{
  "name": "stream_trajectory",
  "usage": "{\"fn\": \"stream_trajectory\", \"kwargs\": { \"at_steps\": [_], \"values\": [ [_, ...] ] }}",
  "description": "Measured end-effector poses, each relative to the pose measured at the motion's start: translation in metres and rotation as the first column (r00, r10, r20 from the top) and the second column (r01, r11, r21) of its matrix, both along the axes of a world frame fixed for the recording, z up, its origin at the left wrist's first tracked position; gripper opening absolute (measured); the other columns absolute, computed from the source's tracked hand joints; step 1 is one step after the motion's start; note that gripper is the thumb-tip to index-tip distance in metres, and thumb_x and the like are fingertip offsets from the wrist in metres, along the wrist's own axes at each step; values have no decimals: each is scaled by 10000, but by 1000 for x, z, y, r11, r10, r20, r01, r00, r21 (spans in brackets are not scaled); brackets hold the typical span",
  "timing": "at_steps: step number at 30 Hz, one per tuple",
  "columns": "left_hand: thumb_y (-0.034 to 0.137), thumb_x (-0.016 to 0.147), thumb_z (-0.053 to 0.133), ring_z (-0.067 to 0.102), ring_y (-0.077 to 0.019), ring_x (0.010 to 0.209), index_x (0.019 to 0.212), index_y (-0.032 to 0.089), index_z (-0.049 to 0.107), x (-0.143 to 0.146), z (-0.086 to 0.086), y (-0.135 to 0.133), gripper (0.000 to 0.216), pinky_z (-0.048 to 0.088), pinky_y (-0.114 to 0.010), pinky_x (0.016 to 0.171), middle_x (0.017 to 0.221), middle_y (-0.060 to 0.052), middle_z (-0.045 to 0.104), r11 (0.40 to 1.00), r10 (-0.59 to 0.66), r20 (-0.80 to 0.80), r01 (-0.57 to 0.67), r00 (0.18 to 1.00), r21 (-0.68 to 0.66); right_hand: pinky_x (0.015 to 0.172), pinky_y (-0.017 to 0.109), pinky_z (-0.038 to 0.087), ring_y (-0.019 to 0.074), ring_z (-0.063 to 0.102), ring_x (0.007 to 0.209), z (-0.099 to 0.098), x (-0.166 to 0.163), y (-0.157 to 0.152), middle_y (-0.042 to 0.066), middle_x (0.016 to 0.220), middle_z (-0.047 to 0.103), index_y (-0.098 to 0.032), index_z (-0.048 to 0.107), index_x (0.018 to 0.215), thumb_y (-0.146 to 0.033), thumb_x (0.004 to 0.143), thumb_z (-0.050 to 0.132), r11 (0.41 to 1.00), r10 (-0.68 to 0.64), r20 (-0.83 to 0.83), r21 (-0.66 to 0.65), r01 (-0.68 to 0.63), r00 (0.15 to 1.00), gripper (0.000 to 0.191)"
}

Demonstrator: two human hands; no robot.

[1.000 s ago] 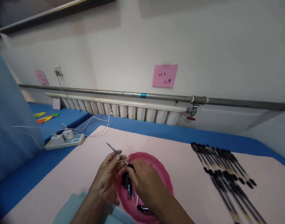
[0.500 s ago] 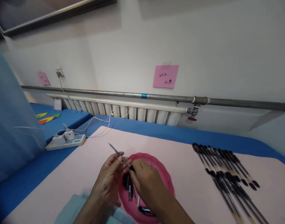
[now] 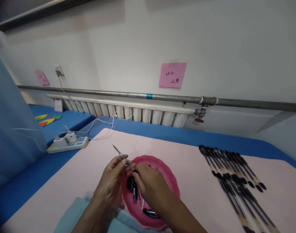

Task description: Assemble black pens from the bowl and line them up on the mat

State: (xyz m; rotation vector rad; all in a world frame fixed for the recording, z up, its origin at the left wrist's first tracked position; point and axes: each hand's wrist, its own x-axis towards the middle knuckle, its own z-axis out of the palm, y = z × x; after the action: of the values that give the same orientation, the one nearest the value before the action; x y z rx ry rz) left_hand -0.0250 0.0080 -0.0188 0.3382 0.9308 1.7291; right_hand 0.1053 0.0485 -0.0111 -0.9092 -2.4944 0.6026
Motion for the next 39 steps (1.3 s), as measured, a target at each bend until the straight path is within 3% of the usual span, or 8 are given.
{"fn": "stream_trajectory", "kwargs": {
  "at_steps": [10, 15, 20, 24, 29, 34, 36, 39],
  "values": [
    [237, 642, 752, 647, -126, 628, 899, 136, 568, -4, 3, 0, 332, 506, -214, 601, 663, -19, 652, 999, 36, -5, -36, 999, -5, 614, 271, 402, 169, 569, 699, 6, 6, 9, 11, 767, 636, -212, 574, 760, -166, 806, 509, 998, 9, -45, -58, -12, 999, 92],
    [274, 685, 713, 637, -142, 651, 968, 158, 554, -10, 4, -2, 344, 514, -226, 544, 684, -17, 632, 994, 97, -50, -99, 994, -50, 578, 271, 376, 177, 569, 653, 0, 17, 28, 6, 709, 641, -209, 586, 703, -98, 737, 460, 995, -76, 68, -58, 80, 995, 172],
    [298, 729, 675, 641, -157, 696, 1052, 194, 531, -8, 3, -3, 368, 530, -261, 571, 698, 4, 601, 998, 28, -51, -30, 998, -47, 569, 269, 353, 183, 588, 654, -19, 12, 24, 29, 734, 673, -215, 619, 718, -146, 804, 450, 999, -54, 125, 9, 53, 991, 202],
    [305, 776, 626, 613, -122, 639, 1086, 208, 523, -2, -1, -3, 340, 497, -222, 544, 687, 17, 588, 998, -35, -55, 31, 998, -59, 562, 269, 330, 176, 581, 603, -29, 7, 18, 38, 678, 671, -220, 663, 731, -160, 815, 464, 991, -124, 163, 79, 113, 979, 224],
    [351, 812, 564, 488, -73, 431, 1084, 176, 533, 5, -5, -3, 324, 392, -182, 430, 550, 49, 521, 981, -192, -86, 190, 978, -25, 584, 269, 348, 185, 613, 654, -22, 5, 15, 55, 747, 703, -208, 682, 763, -120, 787, 463, 991, -137, 257, 34, 133, 957, 238],
    [346, 768, 601, 295, -17, 359, 946, 149, 554, 4, -1, -4, 269, 222, -145, 342, 528, 76, 459, 968, -248, -92, 245, 964, -50, 569, 275, 355, 212, 638, 690, -16, 1, 7, 89, 820, 719, -173, 664, 790, -79, 732, 469, 988, -143, 312, -5, 152, 939, 225],
    [348, 743, 621, 258, -10, 356, 898, 157, 548, 3, 1, -5, 257, 164, -142, 336, 517, 84, 442, 961, -271, -101, 262, 957, -90, 568, 273, 365, 207, 633, 683, -16, 1, 7, 79, 798, 716, -171, 656, 791, -77, 722, 465, 986, -141, 241, -53, 158, 960, 224],
    [361, 727, 631, 227, -4, 351, 874, 166, 539, 2, 2, -6, 261, 120, -147, 343, 502, 94, 419, 946, -312, -123, 297, 942, -126, 599, 257, 404, 168, 613, 673, -11, 4, 14, 18, 745, 697, -203, 650, 752, -96, 716, 454, 964, -156, -50, -226, 141, 986, 226]
  ]
}}
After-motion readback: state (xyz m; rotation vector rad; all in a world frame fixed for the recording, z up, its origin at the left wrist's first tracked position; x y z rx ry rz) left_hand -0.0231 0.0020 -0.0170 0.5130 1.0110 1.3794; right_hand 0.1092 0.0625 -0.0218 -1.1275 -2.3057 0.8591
